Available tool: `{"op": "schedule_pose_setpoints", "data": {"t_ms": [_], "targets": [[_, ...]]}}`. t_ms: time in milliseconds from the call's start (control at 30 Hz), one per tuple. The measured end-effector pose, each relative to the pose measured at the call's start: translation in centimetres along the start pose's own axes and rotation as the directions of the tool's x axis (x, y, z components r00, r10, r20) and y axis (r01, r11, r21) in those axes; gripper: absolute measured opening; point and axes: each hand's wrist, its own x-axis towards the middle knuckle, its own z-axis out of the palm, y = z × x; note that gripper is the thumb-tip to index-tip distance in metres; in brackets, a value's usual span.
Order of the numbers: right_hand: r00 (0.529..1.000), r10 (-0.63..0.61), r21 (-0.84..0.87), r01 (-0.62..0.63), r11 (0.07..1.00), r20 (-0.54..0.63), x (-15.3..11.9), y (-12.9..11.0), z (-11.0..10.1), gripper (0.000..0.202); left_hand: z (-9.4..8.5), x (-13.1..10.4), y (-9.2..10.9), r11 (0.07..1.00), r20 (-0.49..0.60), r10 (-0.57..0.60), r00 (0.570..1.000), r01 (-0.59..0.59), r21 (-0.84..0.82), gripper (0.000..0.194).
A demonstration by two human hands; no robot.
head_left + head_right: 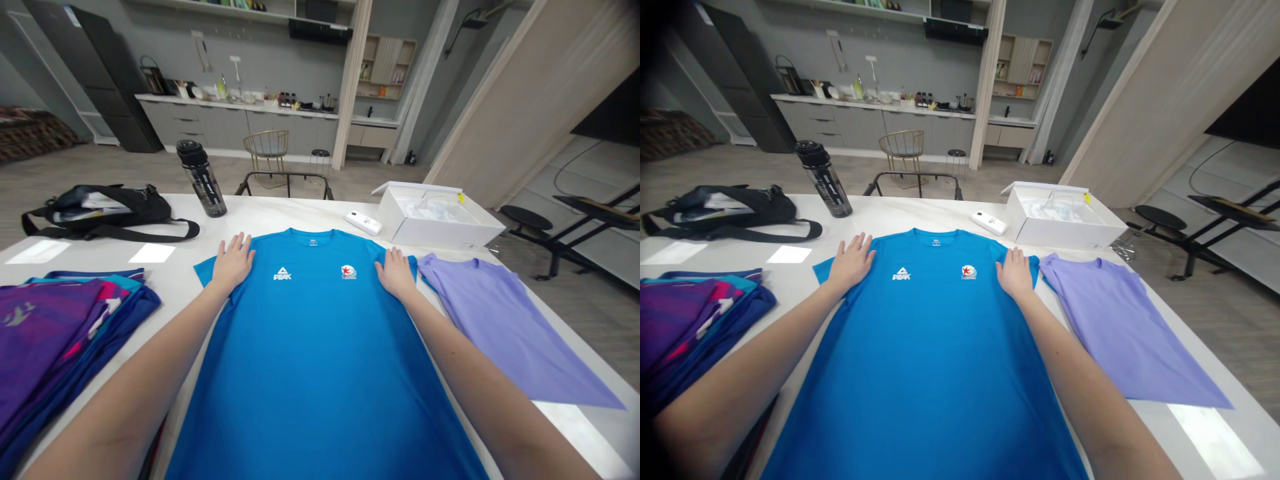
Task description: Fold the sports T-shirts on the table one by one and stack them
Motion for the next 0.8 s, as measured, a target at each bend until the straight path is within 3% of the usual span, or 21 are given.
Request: {"op": "schedule_pose_setpoints", "data": {"t_ms": [67, 167, 267, 400, 533, 633, 800], "targets": [[0.996, -0.083, 0.095, 0.08, 0.992, 0.037, 1.0, -1.5, -0.4, 0.066, -0.1, 0.0, 1.1, 1.0, 0.007, 0.026, 1.0, -0.026, -0.013, 0.064], [0.999, -0.025, 0.18, 0.016, 0.984, 0.048, 2.3, -1.7, -0.7, 0.06, 0.4, 0.2, 1.2, 0.996, 0.166, -0.05, 0.985, 0.061, -0.064, 0.067], [0.999, 0.036, 0.116, -0.033, 0.993, -0.023, 3.3, 0.8, -0.9, 0.053, 1.1, 0.4, -0.3, 0.992, 0.233, -0.075, 0.97, 0.096, -0.079, 0.07], [0.986, 0.116, -0.04, -0.112, 0.993, 0.116, 4.8, 4.8, -1.6, 0.049, 1.2, 0.4, -1.7, 0.995, 0.223, -0.054, 0.973, 0.072, -0.071, 0.069], [0.989, 0.076, -0.144, -0.058, 0.988, 0.126, 6.1, 6.4, -2.2, 0.041, 1.2, 0.3, -1.5, 0.996, 0.213, -0.055, 0.975, 0.07, -0.064, 0.069], [0.993, 0.038, -0.059, -0.031, 0.998, 0.116, 6.5, 6.7, -2.4, 0.034, 1.1, 0.3, -1.4, 0.996, 0.22, -0.055, 0.974, 0.069, -0.053, 0.069], [0.978, 0.173, 0.238, -0.196, 0.951, 0.115, 6.9, 7.8, -3.2, 0.045, 1.0, 0.3, -1.4, 0.997, 0.226, -0.054, 0.973, 0.066, -0.045, 0.068]]}}
